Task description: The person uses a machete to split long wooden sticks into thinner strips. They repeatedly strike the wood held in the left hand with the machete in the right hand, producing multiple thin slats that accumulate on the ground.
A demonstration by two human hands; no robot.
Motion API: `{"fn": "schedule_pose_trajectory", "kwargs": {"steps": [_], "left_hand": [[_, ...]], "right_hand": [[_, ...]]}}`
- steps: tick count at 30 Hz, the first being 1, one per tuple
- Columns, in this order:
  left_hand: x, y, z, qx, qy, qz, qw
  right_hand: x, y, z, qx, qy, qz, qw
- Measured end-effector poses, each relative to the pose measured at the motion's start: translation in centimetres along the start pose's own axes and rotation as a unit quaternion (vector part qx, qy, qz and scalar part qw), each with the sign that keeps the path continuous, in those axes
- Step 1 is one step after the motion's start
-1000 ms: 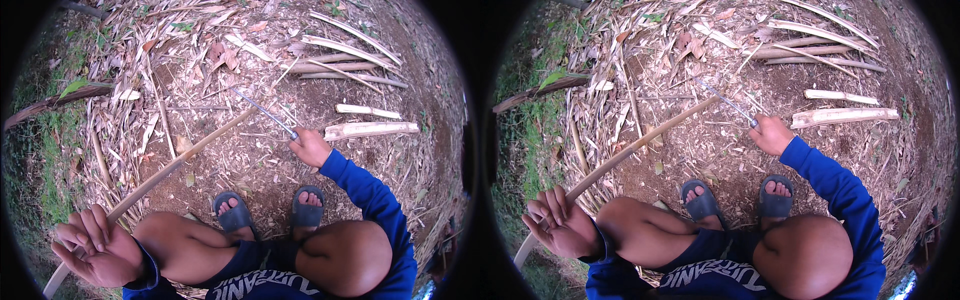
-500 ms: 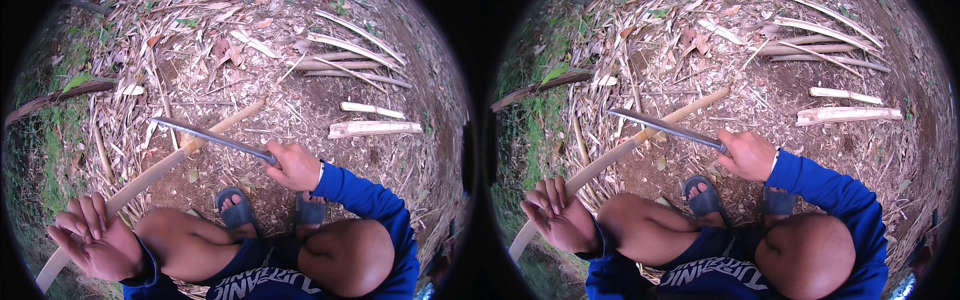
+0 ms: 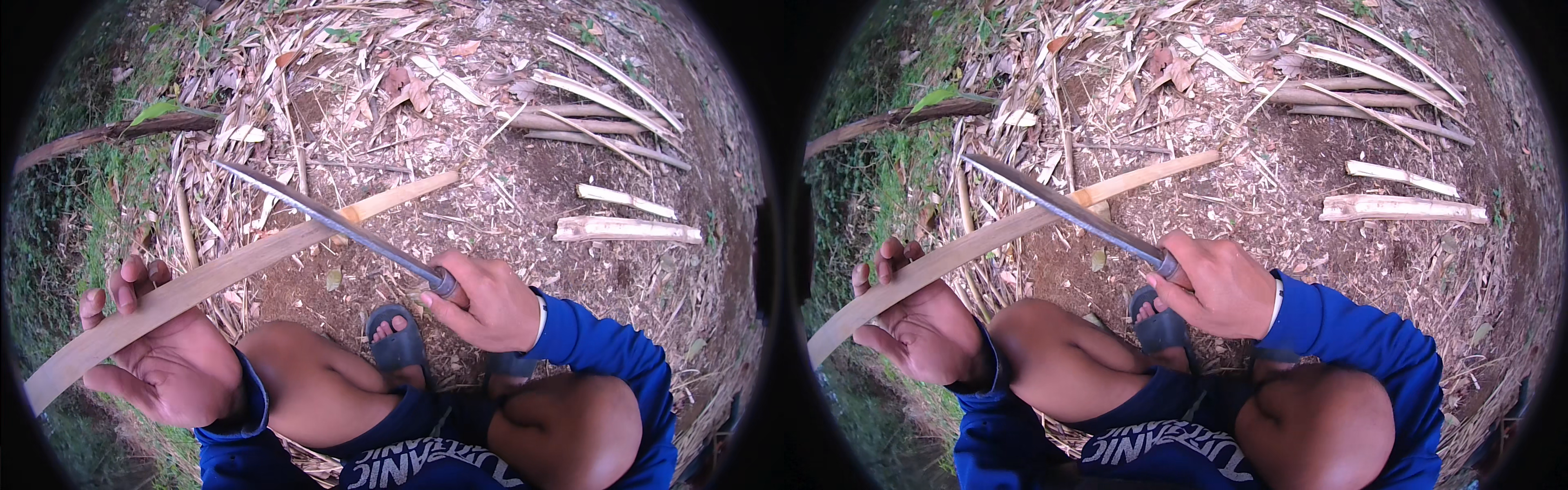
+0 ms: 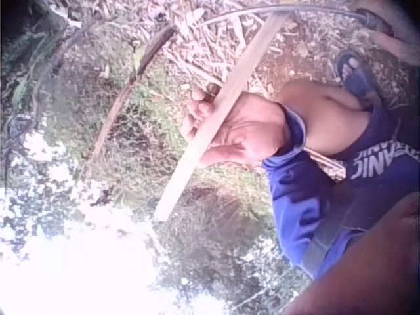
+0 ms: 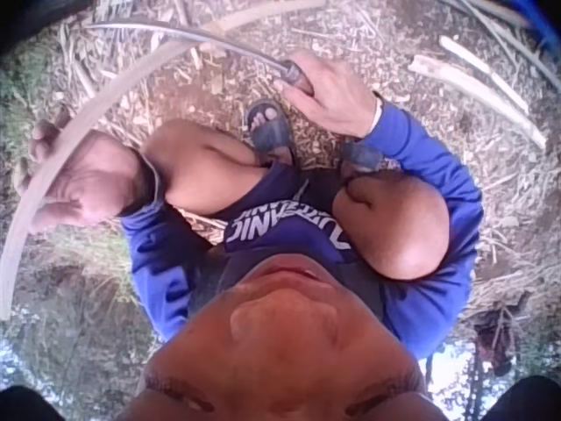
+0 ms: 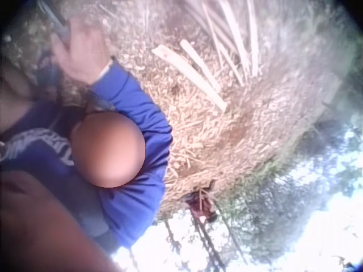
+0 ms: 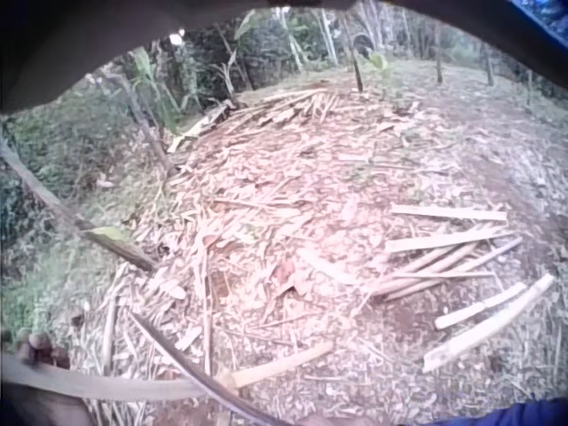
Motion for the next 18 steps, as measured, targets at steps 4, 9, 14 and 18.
{"fn": "schedule_pose_trajectory", "kwargs": {"steps": [4,9,14,18], "left_hand": [[0.9,0.5,0.2,-0.181,-0.004,0.021,0.983],[2.0,1.4,2.2,-0.252,-0.014,-0.007,0.968],[2.5,1.7,3.2,-0.282,-0.064,-0.056,0.955],[3.1,2.5,3.5,-0.257,-0.067,-0.093,0.96]], "right_hand": [[-1.0,-0.8,0.4,0.039,0.076,-0.012,0.996],[-0.3,0.1,1.1,0.029,0.017,0.002,0.999],[1.2,-0.4,1.8,0.045,0.039,0.057,0.997],[1.0,-0.3,1.5,0.036,0.034,0.065,0.997]]}}
Point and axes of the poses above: each hand's wrist, its own z-axis away from the middle knuckle, its own y-axis out of the back of the hand, x = y × z, the point moved 3 cm from there along -z, towards the middle knuckle, and after that the axes turned 8 degrees about y, right-handed, at the moved point
